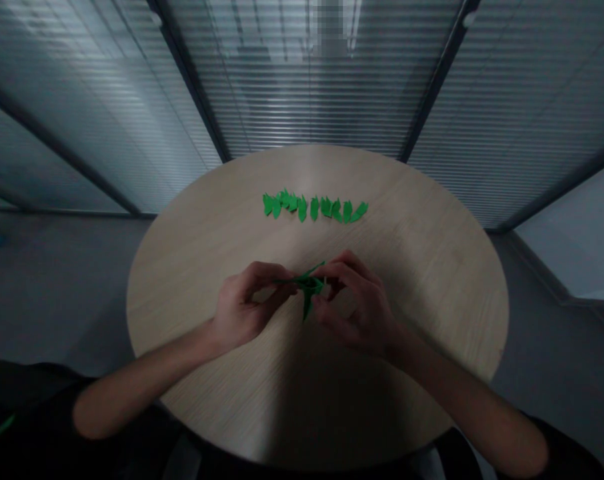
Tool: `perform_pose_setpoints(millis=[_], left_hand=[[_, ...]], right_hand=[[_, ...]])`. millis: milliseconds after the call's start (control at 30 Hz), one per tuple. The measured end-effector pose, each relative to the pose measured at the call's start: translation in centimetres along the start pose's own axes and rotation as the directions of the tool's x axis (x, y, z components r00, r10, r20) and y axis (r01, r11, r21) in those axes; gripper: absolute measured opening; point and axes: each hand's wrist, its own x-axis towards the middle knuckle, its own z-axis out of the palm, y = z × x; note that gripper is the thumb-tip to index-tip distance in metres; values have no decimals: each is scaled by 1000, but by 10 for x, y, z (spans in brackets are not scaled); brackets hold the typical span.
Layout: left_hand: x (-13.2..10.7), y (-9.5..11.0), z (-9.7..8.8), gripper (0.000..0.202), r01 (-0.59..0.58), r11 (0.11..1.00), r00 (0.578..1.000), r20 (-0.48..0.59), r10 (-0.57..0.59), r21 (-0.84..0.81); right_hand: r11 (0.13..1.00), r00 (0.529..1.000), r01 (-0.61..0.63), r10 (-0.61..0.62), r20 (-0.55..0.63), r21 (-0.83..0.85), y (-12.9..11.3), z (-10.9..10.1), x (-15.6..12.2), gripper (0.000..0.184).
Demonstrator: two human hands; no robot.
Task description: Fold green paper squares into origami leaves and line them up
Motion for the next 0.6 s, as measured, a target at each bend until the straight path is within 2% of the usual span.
perform_pose_setpoints(millis=[167, 300, 433, 600], left_hand=[[-2, -2, -1, 14, -132, 983, 991, -7, 134, 131], [-4, -4, -2, 15, -197, 964, 980, 38, 193, 181], [-4, -5, -3, 17, -254, 948, 967, 50, 249, 190], [-4, -7, -3, 20, -271, 947, 962, 42, 268, 170]], right_hand=[[998, 999, 39, -39, -3, -41, 3, 1, -2, 29], [990, 995, 101, -103, -10, -94, 2, 0, -3, 34], [981, 992, 124, -119, 39, -147, 0, -1, -2, 32], [980, 996, 91, -88, 23, -178, 1, -1, -1, 31]])
